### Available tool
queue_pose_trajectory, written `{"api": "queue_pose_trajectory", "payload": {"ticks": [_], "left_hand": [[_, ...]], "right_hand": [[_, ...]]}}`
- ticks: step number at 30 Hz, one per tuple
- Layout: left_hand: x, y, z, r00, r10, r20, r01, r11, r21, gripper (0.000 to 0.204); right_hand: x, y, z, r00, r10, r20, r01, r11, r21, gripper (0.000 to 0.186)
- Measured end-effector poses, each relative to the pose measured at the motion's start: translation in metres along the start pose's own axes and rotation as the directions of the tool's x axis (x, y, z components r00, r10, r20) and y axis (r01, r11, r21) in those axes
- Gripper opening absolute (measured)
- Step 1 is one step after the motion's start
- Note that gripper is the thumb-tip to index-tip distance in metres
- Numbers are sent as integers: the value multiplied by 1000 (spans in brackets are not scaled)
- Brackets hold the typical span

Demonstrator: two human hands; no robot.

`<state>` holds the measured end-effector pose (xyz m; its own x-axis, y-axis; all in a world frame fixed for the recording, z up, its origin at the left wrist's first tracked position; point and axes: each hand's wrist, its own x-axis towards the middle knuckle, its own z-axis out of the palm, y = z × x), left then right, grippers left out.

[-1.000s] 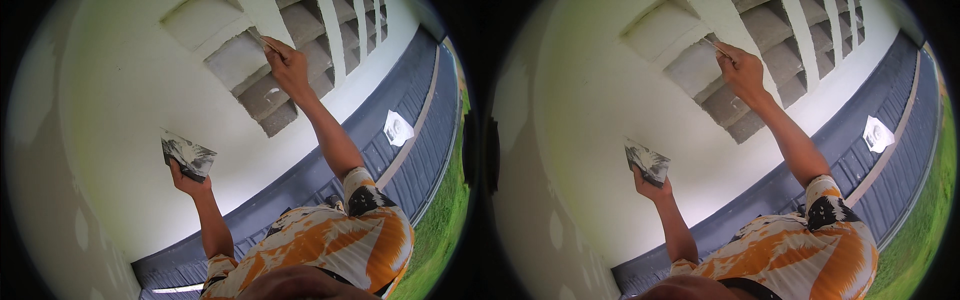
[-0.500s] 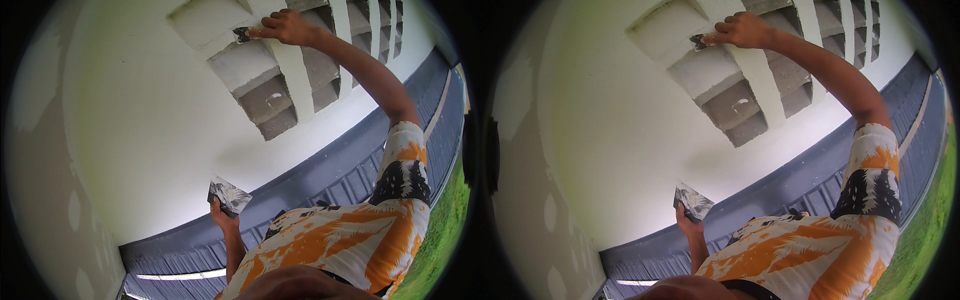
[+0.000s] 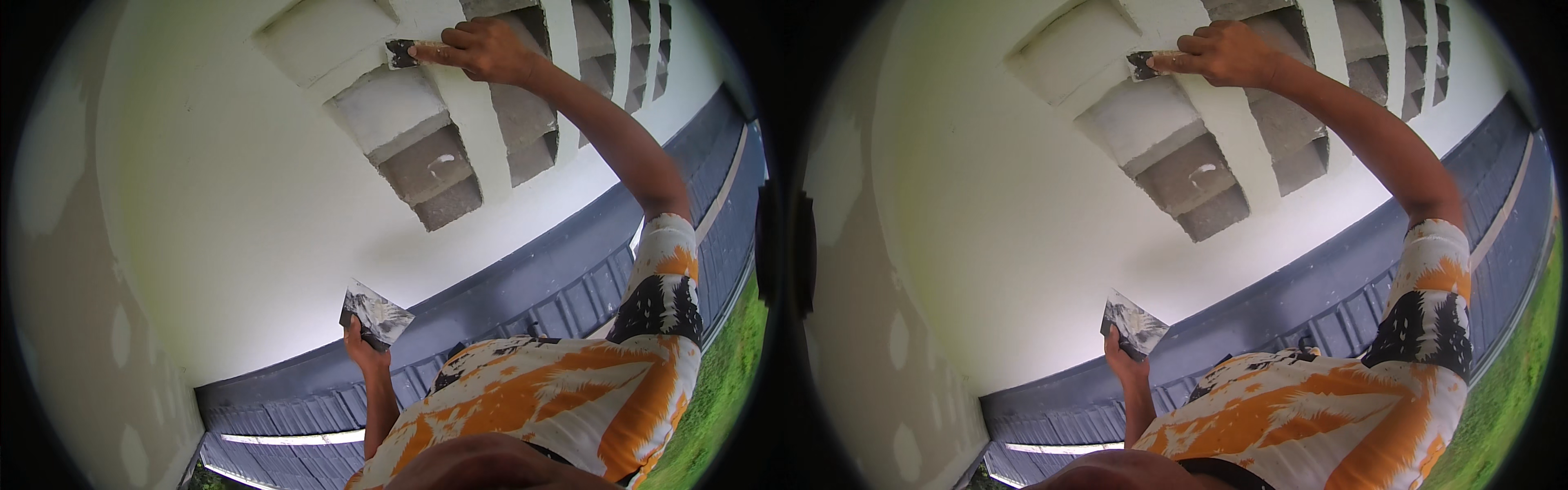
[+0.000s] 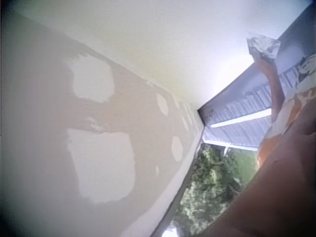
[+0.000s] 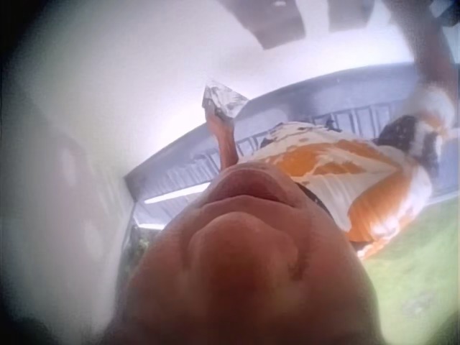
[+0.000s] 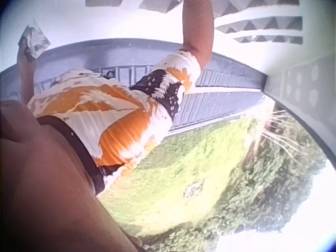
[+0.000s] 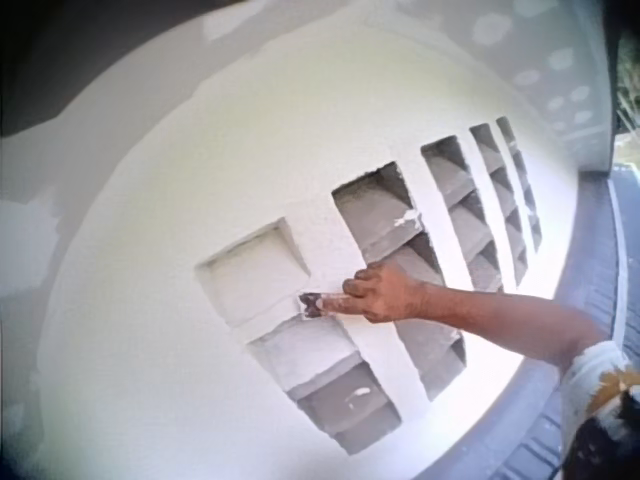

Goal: The person applies white plaster to a wall with rectangular openings using a small trowel and a larger hawk. They repeatedly scoop plaster from the hawk and smooth it into the wall recesses, working across multiple openings.

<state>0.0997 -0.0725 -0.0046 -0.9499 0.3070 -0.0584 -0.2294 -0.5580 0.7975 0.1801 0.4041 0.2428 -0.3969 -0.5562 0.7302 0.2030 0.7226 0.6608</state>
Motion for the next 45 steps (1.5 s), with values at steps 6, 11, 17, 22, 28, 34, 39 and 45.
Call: {"api": "queue_pose_trajectory", "payload": {"ticks": [6,11,17,22,28,34,39,45], "left_hand": [[5,2,28,998,-6,64,4,1000,20,35],[-6,2,-6,999,-42,-32,43,999,31,35],[-1,16,7,999,-35,39,33,998,54,34],[-1,18,17,995,-83,61,82,996,31,34],[9,6,-11,986,-164,33,162,986,43,34],[18,6,-34,988,-155,12,154,984,93,36],[25,7,-43,983,-183,-14,184,981,56,37],[22,7,-44,976,-215,-48,215,977,6,35]], "right_hand": [[-6,18,24,999,-1,-35,-2,995,-100,68],[-24,26,-14,987,158,5,-156,981,-119,54],[77,-16,-86,794,527,305,-588,792,163,34],[98,-41,-56,731,519,443,-474,853,-218,19],[117,-77,-4,839,444,315,-360,887,-289,6],[134,-82,3,609,667,429,-705,703,-93,10],[103,-33,-33,293,943,161,-830,167,532,18],[54,-80,-58,357,933,36,-797,285,533,16]]}}
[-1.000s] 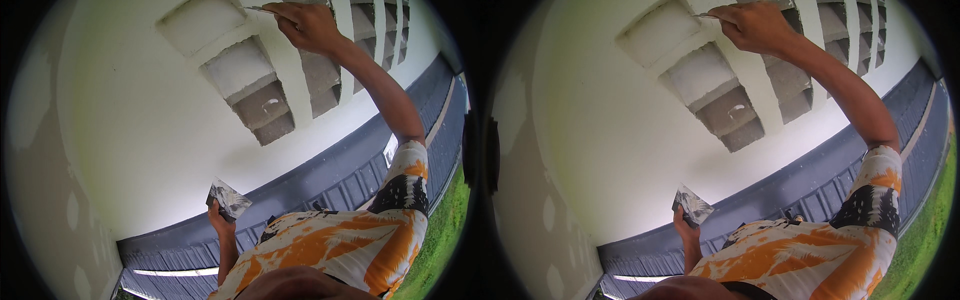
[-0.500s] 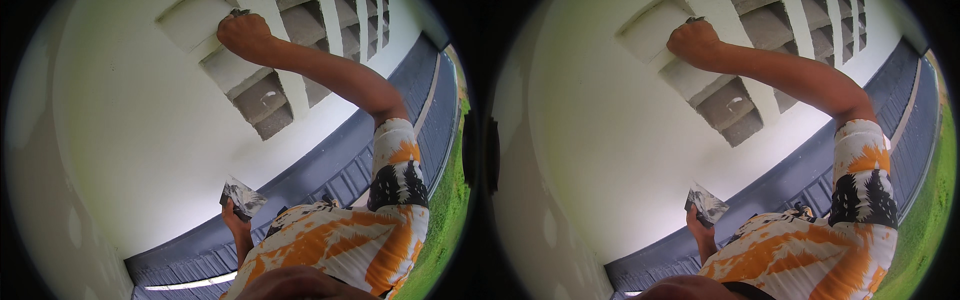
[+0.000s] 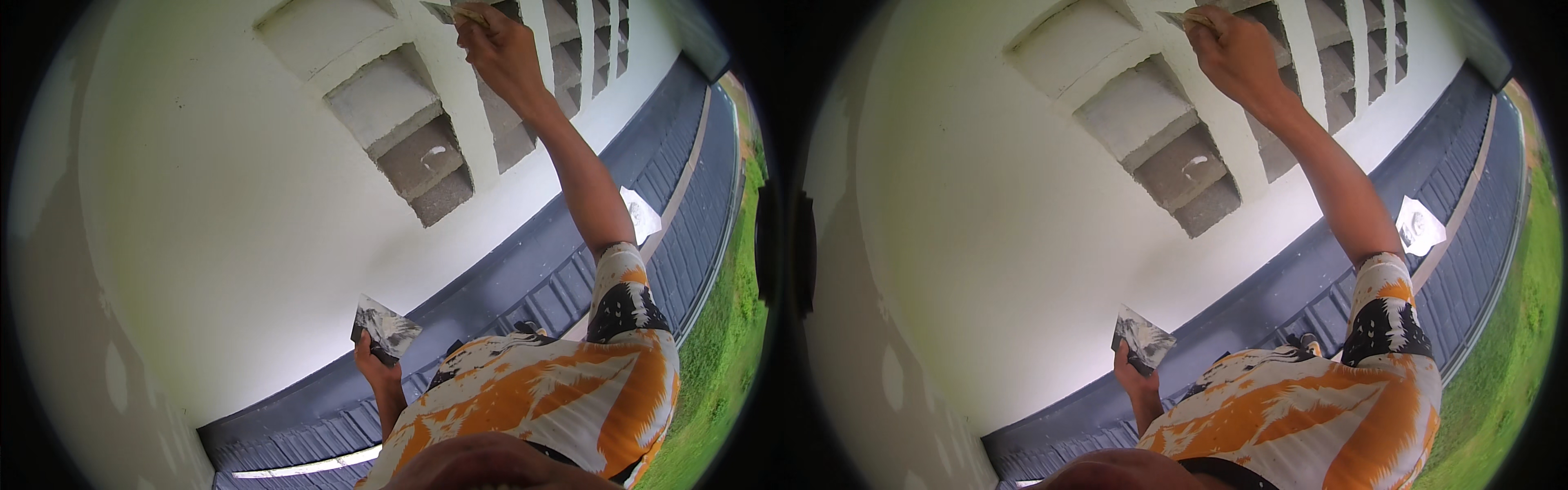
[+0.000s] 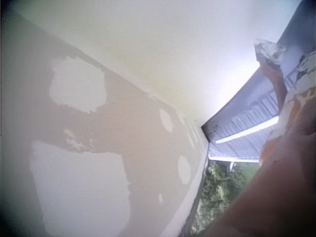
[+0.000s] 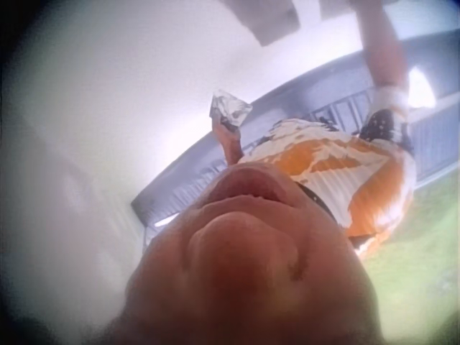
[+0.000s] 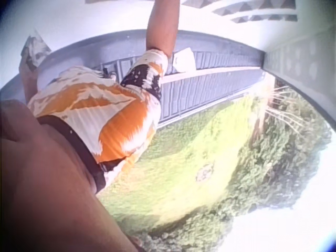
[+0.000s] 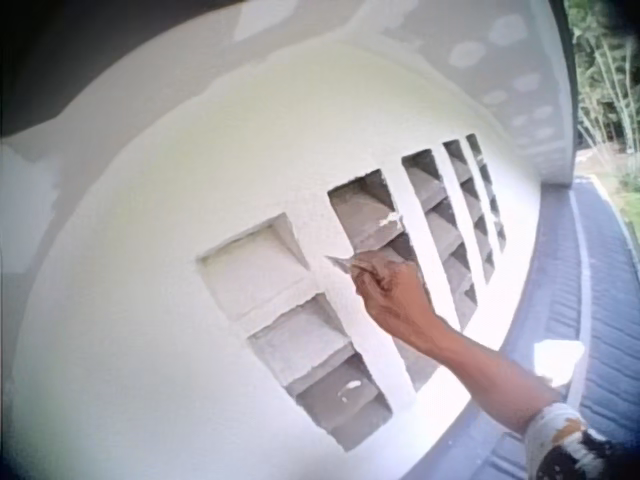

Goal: The person applies white plaster to a wall with rectangular openings using a small trowel and a larger hawk. They repeatedly scoop plaster from the hawk and smooth it into the wall recesses, working across multiple openings.

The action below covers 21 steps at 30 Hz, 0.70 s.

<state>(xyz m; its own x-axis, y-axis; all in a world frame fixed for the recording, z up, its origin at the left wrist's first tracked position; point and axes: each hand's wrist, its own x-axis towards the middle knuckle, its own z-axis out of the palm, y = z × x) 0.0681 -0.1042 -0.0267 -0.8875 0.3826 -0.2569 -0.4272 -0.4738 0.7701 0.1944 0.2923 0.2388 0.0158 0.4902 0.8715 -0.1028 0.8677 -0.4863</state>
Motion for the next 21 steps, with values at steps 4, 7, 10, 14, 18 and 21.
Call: {"api": "queue_pose_trajectory", "payload": {"ticks": [4,7,10,14,18,21], "left_hand": [[-6,0,3,998,-40,45,40,999,-4,36],[-11,-2,8,992,-90,85,94,994,-47,36],[-15,-10,17,991,-112,70,117,990,-74,35],[-21,-10,29,985,-159,-68,162,986,44,33],[-22,-5,27,990,-116,-76,121,991,54,32],[-19,-7,24,987,-119,-111,125,991,55,31]], "right_hand": [[-13,40,9,973,-175,148,202,959,-197,18],[-28,22,11,879,400,259,-474,793,382,21],[-65,5,32,615,610,500,-713,159,683,22],[-95,4,85,583,747,318,-558,84,826,19],[-94,2,125,589,784,194,-512,176,841,18],[-95,13,151,621,779,89,-457,267,849,20]]}}
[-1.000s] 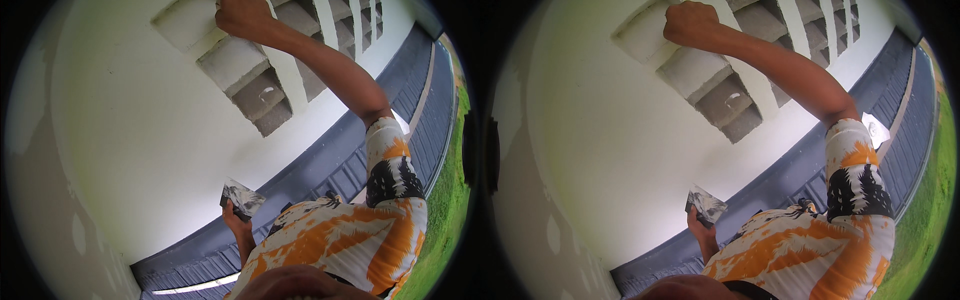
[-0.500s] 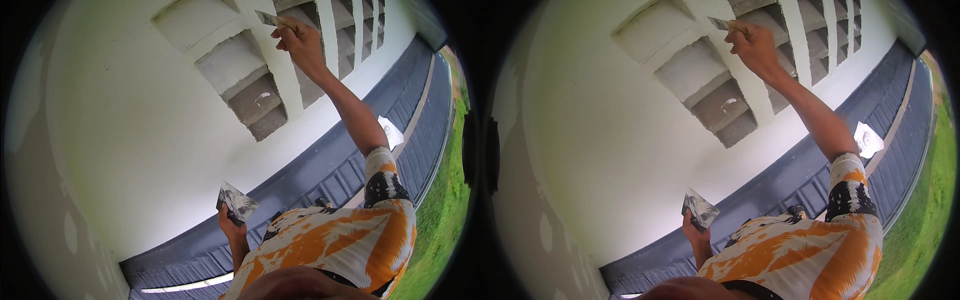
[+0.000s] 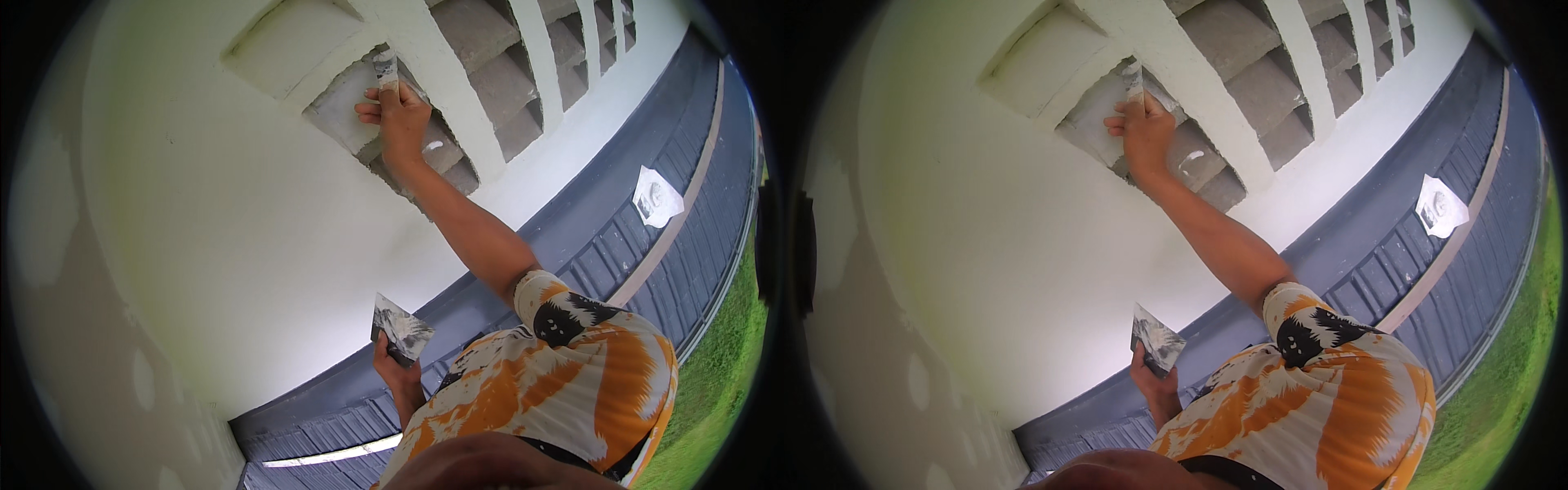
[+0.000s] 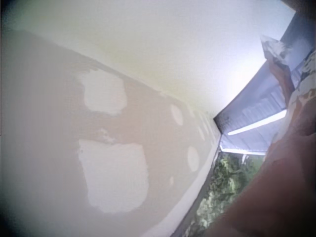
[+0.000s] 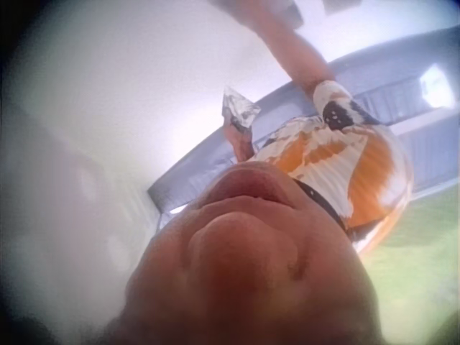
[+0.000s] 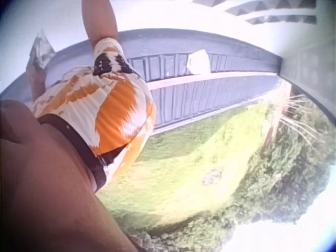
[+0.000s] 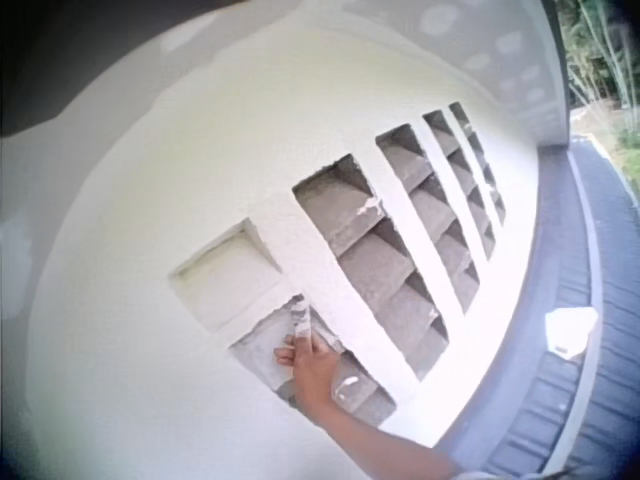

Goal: The person applies white plaster to a wall with rectangular openings using a small trowel and a larger hawk. They repeatedly scoop plaster from the hawk and smooth it into the wall recesses, working across multiple openings.

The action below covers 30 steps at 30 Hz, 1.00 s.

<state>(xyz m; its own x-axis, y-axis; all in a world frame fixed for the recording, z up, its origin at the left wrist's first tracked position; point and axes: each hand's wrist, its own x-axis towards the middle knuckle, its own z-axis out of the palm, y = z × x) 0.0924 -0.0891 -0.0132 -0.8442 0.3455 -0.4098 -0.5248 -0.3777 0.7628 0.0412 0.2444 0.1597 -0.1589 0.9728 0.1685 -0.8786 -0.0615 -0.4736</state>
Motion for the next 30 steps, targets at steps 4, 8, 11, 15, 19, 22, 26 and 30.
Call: {"api": "queue_pose_trajectory", "payload": {"ticks": [4,8,11,15,19,22,26,30], "left_hand": [[-4,2,5,999,7,-42,-7,1000,8,31],[-6,3,6,997,61,-44,-61,998,16,36],[-7,3,8,997,68,-30,-67,997,33,30],[-8,4,9,998,60,-28,-58,998,36,30],[-6,6,10,998,64,24,-65,998,16,35],[-6,6,12,992,90,86,-88,996,-32,37],[-4,8,14,990,100,97,-98,995,-26,38],[-3,8,10,984,95,153,-85,994,-71,38]], "right_hand": [[9,18,18,991,-128,-29,129,991,29,24],[22,17,28,976,-213,-54,211,977,-34,25],[24,19,27,983,-183,7,181,967,-179,24],[-4,20,15,989,30,145,7,969,-245,20],[-11,19,5,996,-69,55,76,987,-140,19],[4,8,1,979,-198,37,202,961,-191,19],[10,-1,1,971,-207,124,235,925,-299,20],[-10,-1,-20,906,-359,222,417,673,-611,25]]}}
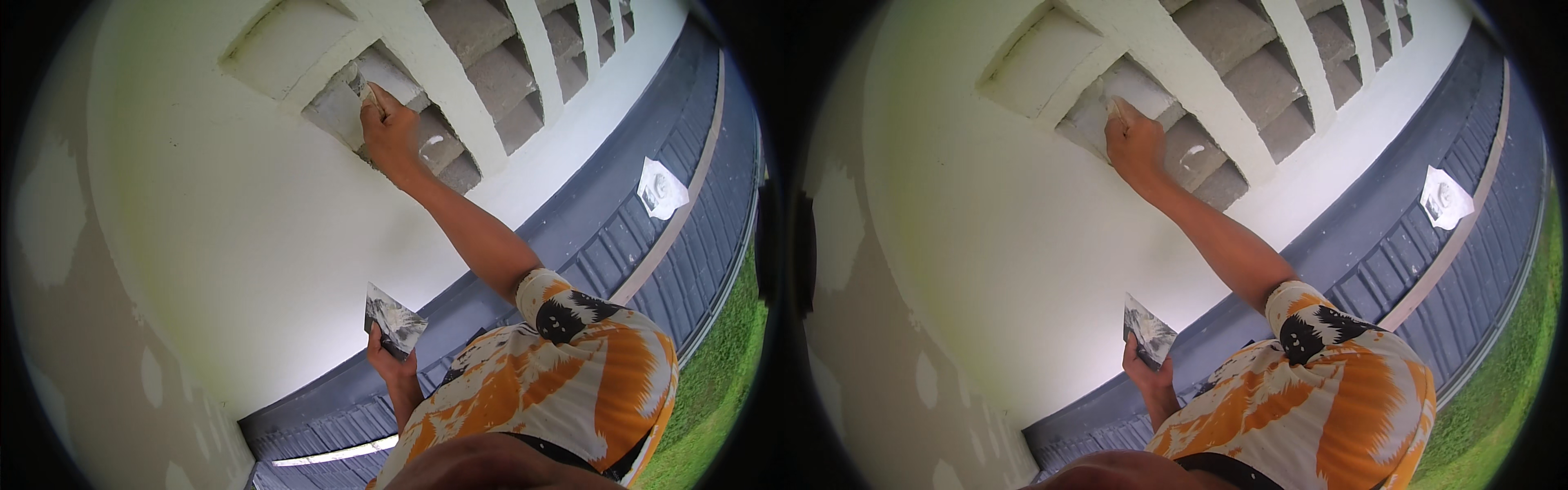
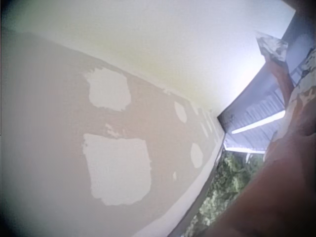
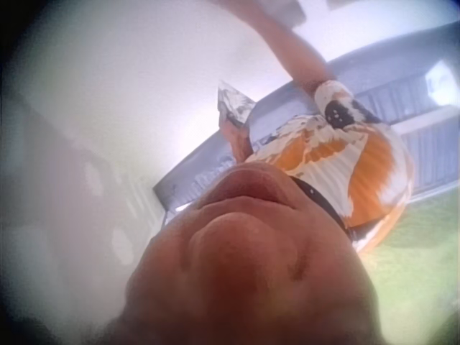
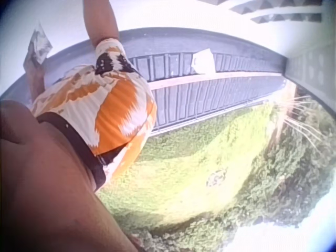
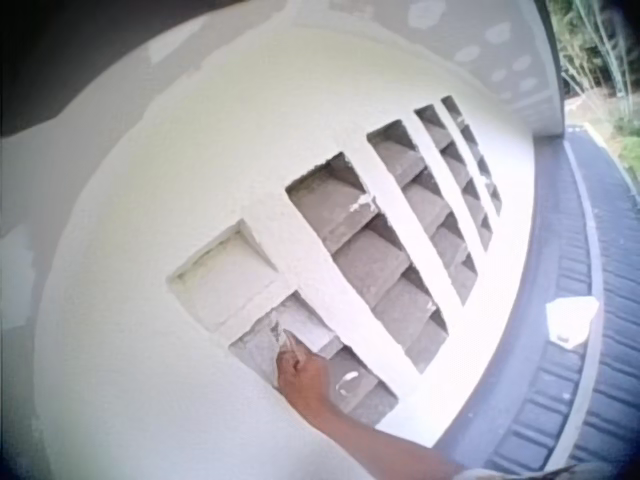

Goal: The person applies white plaster to a wall with rectangular openings using a small trowel and a larger hawk. They repeatedly scoop plaster from the hawk and smooth it into the wall recesses, working across multiple openings.

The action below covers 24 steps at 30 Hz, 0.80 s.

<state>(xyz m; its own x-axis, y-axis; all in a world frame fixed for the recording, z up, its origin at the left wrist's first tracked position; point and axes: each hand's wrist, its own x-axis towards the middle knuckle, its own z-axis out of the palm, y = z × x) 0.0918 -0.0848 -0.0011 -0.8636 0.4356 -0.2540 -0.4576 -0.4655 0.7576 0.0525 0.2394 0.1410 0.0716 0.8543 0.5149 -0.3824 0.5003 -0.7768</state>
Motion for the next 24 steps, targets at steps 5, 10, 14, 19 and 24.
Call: {"api": "queue_pose_trajectory", "payload": {"ticks": [5,10,14,19,24], "left_hand": [[1,0,0,1000,14,16,-13,999,-44,38],[4,-2,-9,999,-15,45,18,997,-74,37],[5,-1,-5,998,-39,58,42,998,-45,36],[4,-2,-2,992,-9,122,23,994,-108,35],[14,3,3,997,47,57,-34,976,-216,29]], "right_hand": [[36,12,-36,911,-341,-231,190,845,-500,29],[58,2,-11,954,-296,-40,177,670,-721,42],[34,-17,20,946,-323,41,276,729,-627,48],[-11,-33,1,942,-301,152,337,852,-401,43],[-65,-47,-107,845,99,526,-267,929,255,31]]}}
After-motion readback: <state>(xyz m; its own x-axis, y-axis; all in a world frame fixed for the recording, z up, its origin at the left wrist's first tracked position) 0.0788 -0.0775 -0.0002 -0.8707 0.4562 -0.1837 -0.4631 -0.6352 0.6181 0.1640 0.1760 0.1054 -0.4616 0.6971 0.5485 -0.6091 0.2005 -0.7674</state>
